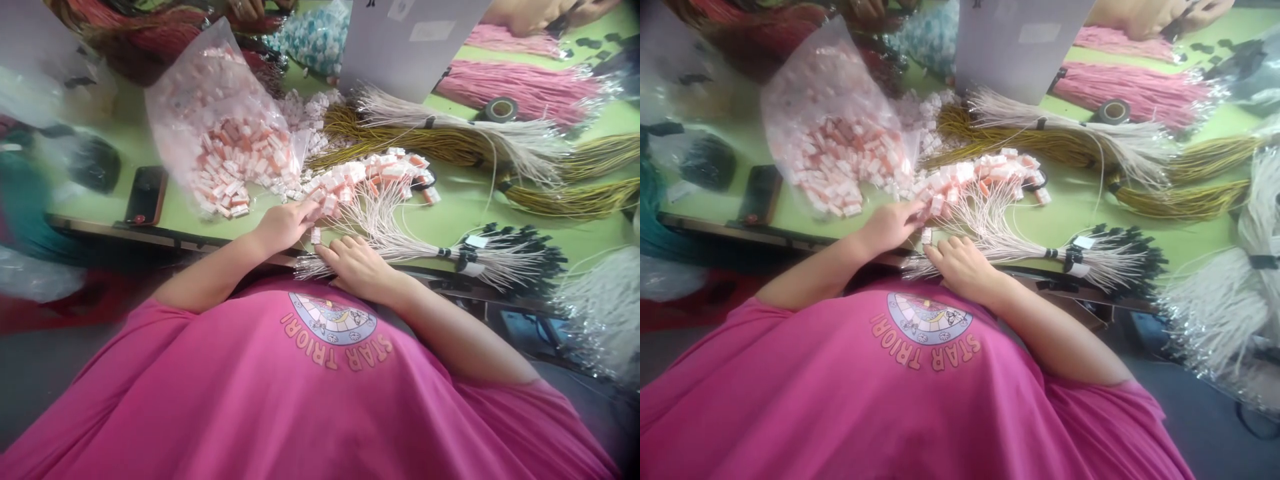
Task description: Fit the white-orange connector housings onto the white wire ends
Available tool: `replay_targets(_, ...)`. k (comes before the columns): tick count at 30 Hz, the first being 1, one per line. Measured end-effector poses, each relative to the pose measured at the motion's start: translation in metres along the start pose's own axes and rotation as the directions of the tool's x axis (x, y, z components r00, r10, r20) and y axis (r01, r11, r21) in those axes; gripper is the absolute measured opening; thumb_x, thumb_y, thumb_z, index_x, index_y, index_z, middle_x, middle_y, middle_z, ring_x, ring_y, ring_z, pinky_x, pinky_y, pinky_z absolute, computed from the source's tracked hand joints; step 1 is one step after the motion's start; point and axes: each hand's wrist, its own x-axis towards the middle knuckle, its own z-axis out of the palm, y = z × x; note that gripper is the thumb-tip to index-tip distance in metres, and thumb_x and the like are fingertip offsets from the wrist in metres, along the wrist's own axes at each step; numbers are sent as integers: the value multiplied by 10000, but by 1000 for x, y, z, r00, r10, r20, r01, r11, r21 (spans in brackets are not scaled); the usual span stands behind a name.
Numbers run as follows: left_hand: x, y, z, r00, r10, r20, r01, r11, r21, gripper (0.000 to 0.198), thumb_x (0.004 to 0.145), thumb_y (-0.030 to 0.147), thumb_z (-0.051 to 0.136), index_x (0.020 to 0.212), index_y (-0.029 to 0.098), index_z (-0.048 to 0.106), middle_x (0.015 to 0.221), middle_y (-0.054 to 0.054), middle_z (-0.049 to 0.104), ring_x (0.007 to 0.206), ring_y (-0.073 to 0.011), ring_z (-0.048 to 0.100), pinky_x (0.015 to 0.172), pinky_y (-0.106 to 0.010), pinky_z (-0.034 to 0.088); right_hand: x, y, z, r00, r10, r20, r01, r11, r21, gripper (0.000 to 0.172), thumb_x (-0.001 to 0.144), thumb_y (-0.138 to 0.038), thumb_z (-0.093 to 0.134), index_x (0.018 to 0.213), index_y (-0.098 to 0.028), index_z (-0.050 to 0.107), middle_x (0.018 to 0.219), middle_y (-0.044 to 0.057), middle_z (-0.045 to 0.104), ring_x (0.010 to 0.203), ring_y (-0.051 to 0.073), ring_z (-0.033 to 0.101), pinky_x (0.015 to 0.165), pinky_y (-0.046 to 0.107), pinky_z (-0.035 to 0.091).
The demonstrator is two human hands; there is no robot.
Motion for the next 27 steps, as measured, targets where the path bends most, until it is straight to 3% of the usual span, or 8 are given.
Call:
replay_targets(4, -4, -7, -3, 1000, 13, 20, -11, 995, -95, 347, 871, 224, 583, 1214, 168, 578, 1062, -80, 690, 896, -188, 655, 784, -299, 494, 0, 3, 3, 1000, -28, -1, 28, 999, -25, 316, 896, -158, 412, 1193, -142, 519, 904, 81, 594, 814, 207, 519, 758, 342, 305)
replay_targets(7, -14, -19, -11, 1000, -24, -8, 23, 995, -96, 370, 859, 234, 601, 1225, 183, 583, 1123, -80, 680, 914, -185, 655, 825, -308, 497, 1, 8, 8, 999, -37, 29, 35, 996, 85, 299, 881, -235, 450, 1138, -112, 541, 894, 83, 606, 759, 192, 531, 700, 319, 331)
replay_targets(12, -35, -40, -24, 989, -125, -82, 119, 990, -70, 299, 844, 276, 611, 1114, 157, 661, 1005, -90, 714, 805, -188, 666, 762, -309, 517, 8, 8, 6, 977, 213, -17, -207, 965, 158, 330, 853, -296, 470, 1106, -100, 550, 1084, 163, 596, 773, 194, 571, 604, 297, 343)
replay_targets(15, -48, -52, -31, 979, -158, -129, 153, 987, -42, 286, 842, 296, 596, 1085, 170, 678, 970, -84, 720, 829, -206, 664, 771, -323, 518, 17, 4, -1, 968, 229, 100, -238, 968, 85, 240, 847, -259, 462, 1014, -133, 580, 941, 132, 654, 733, 205, 591, 576, 306, 325)
replay_targets(18, -55, -67, -36, 962, -202, -183, 202, 979, -22, 289, 835, 293, 581, 1078, 172, 680, 947, -81, 721, 803, -202, 656, 773, -327, 516, 26, 4, -7, 970, 171, 171, -184, 981, 64, 186, 845, -248, 465, 930, -156, 602, 854, 113, 679, 760, 213, 605, 597, 311, 338)
replay_targets(22, -52, -76, -37, 947, -255, -195, 258, 966, -12, 282, 825, 263, 572, 1061, 153, 682, 919, -84, 717, 756, -187, 641, 770, -330, 509, 31, 8, -10, 989, 70, 131, -86, 989, 120, 123, 805, -221, 477, 808, -175, 591, 927, 100, 677, 864, 214, 607, 637, 303, 353)
replay_targets(27, -30, -65, -32, 980, -140, -141, 151, 986, 74, 267, 860, 187, 494, 1042, 156, 688, 1001, -95, 701, 882, -215, 636, 809, -352, 492, 31, 6, -10, 971, 135, 199, -157, 982, 100, 204, 842, -256, 417, 945, -168, 570, 821, 102, 694, 645, 191, 590, 525, 308, 242)
